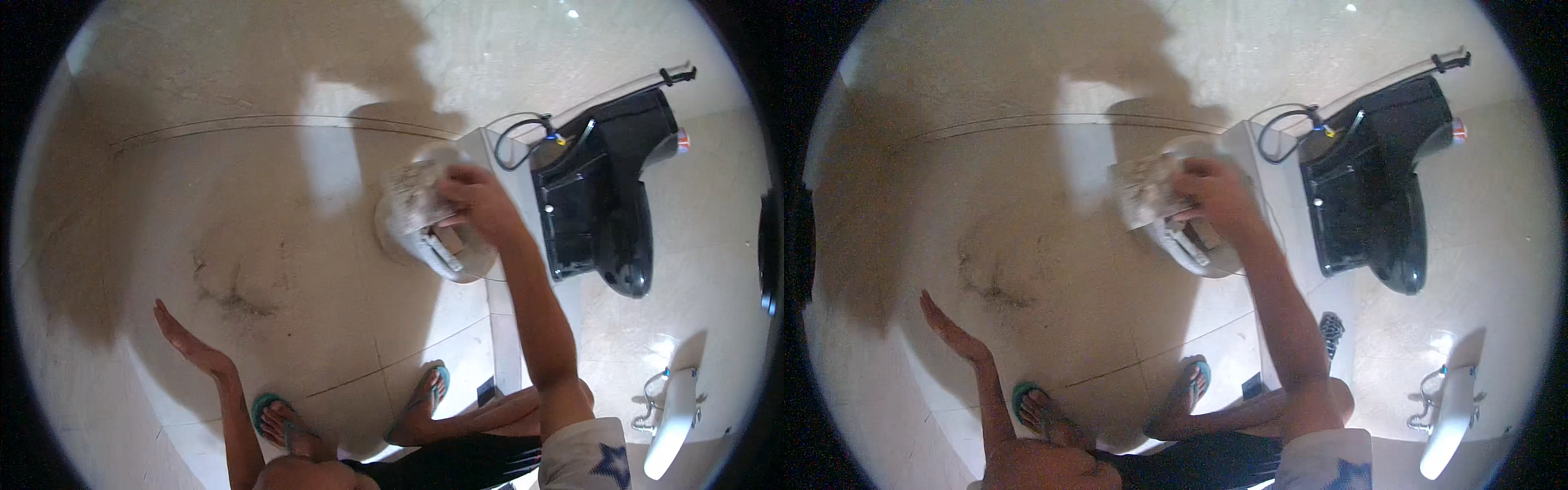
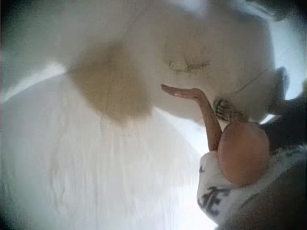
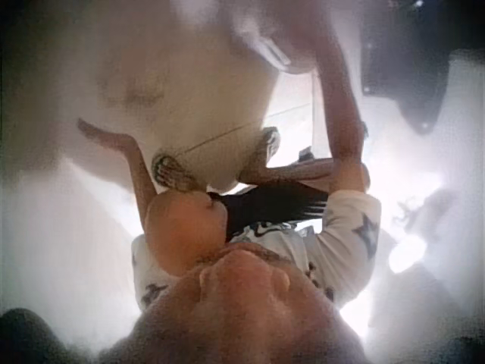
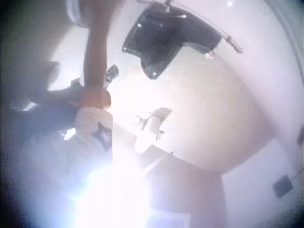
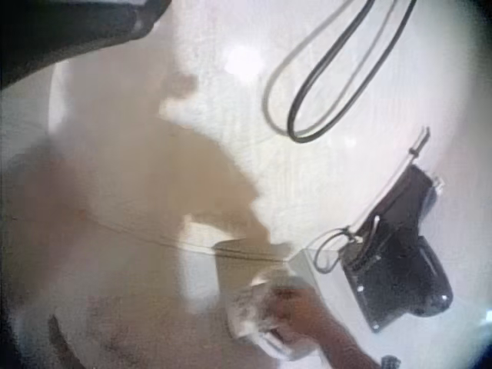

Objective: The person sweeps debris from a bathroom floor using a broom, squats down to scrape residue with a handheld tool, and collects the debris into a bucket.

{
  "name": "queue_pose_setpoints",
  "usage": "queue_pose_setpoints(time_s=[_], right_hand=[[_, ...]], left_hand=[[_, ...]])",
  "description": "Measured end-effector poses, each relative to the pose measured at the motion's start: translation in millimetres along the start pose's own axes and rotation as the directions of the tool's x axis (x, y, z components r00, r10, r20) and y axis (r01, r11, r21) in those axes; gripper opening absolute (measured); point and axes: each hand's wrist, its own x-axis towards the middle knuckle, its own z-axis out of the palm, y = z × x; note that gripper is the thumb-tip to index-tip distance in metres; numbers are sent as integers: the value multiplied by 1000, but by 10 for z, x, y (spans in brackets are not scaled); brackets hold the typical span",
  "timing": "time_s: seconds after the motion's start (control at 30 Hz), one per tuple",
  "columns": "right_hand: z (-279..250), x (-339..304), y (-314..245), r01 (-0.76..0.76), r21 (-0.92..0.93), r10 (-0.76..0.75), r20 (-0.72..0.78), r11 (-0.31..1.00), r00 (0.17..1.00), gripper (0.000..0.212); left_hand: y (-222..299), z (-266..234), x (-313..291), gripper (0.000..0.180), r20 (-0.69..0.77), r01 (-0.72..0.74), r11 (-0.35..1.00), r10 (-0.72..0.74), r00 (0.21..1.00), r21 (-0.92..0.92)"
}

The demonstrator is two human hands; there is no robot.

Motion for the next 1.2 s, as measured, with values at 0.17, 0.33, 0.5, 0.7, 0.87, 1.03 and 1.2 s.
queue_pose_setpoints(time_s=[0.17,0.33,0.5,0.7,0.87,1.03,1.2], right_hand=[[-796,-38,217,47,-698,-377,-327,714,867,25],[-560,180,113,-58,-960,-750,-250,273,612,20],[727,824,-254,529,-718,-714,65,452,697,18],[2952,1877,316,704,-579,-577,433,410,692,21],[3763,1730,178,849,-456,-465,710,268,528,26],[3727,1083,353,959,-247,-303,911,141,280,27],[2799,949,518,825,-470,-393,727,313,563,25]], left_hand=[[-71,19,-358,72,19,46,999,-46,999,15],[-223,82,-452,69,78,164,986,-164,983,5],[-215,216,-428,85,124,-15,854,-58,991,520],[-182,400,-506,85,63,89,892,-130,990,443],[-213,432,-461,84,14,91,928,-103,995,361],[-143,411,-387,78,-84,177,961,-162,983,212],[-230,286,-61,70,98,15,990,-28,995,137]])
